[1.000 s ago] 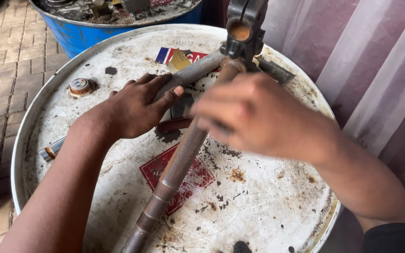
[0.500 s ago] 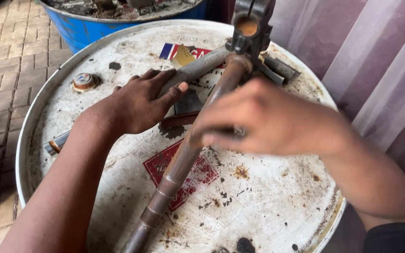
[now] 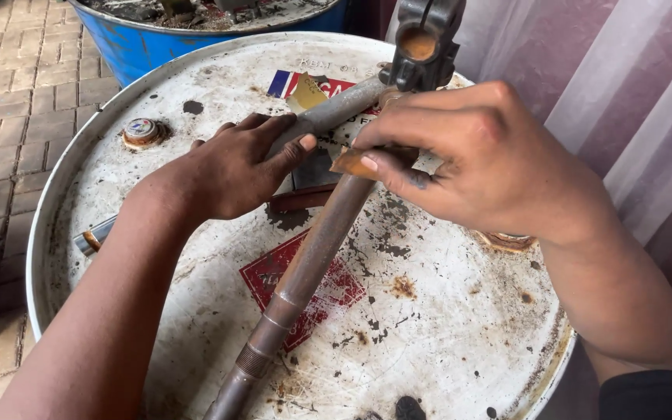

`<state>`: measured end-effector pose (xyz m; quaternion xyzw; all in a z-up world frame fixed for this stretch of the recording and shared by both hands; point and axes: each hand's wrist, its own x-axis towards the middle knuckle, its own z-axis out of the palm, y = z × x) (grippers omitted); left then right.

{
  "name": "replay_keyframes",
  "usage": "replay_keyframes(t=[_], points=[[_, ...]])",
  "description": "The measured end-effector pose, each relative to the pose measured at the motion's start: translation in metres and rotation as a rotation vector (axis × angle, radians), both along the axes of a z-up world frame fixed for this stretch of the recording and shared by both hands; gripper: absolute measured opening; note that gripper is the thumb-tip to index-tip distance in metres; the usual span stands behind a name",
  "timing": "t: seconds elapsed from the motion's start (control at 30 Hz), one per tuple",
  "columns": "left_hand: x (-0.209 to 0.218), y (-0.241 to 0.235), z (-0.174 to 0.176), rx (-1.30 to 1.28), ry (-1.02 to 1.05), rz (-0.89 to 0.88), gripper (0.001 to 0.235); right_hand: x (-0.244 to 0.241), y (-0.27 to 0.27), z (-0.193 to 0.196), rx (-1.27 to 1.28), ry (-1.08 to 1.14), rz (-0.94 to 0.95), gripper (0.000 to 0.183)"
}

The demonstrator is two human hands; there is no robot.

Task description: The person scrubs a long metal rod with a small abrasive pad, focusing on the threaded end and the area around a clamped joint. The rod is held steady on a white barrel lid while the person repeatedly rubs the surface to remove grime.

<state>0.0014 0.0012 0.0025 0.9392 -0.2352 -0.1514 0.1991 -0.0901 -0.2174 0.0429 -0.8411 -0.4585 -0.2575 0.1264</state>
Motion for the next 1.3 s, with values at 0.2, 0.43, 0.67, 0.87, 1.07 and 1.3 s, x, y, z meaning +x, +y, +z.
replay_keyframes(t=[0.2, 0.43, 0.67, 0.87, 1.07, 1.3], points=[[-0.007, -0.003, 0.007, -0.006, 0.047, 0.053, 0.084, 0.001, -0.001, -0.002, -0.017, -0.027, -0.029, 0.013], [-0.007, -0.004, 0.008, 0.008, 0.038, 0.051, 0.084, 0.000, 0.001, -0.008, -0.087, -0.142, -0.060, 0.010], [-0.006, -0.003, 0.007, 0.008, 0.021, 0.044, 0.083, 0.000, -0.001, -0.006, -0.165, -0.075, -0.090, 0.011], [-0.004, -0.004, 0.003, 0.026, 0.036, 0.052, 0.084, -0.004, 0.003, -0.011, -0.148, -0.037, -0.057, 0.013], [-0.012, -0.007, 0.010, 0.040, 0.065, 0.074, 0.085, 0.003, -0.001, -0.016, -0.169, 0.019, -0.077, 0.006], [-0.006, -0.005, 0.004, 0.037, 0.035, 0.073, 0.089, 0.003, 0.005, -0.019, -0.136, 0.022, 0.005, 0.011]])
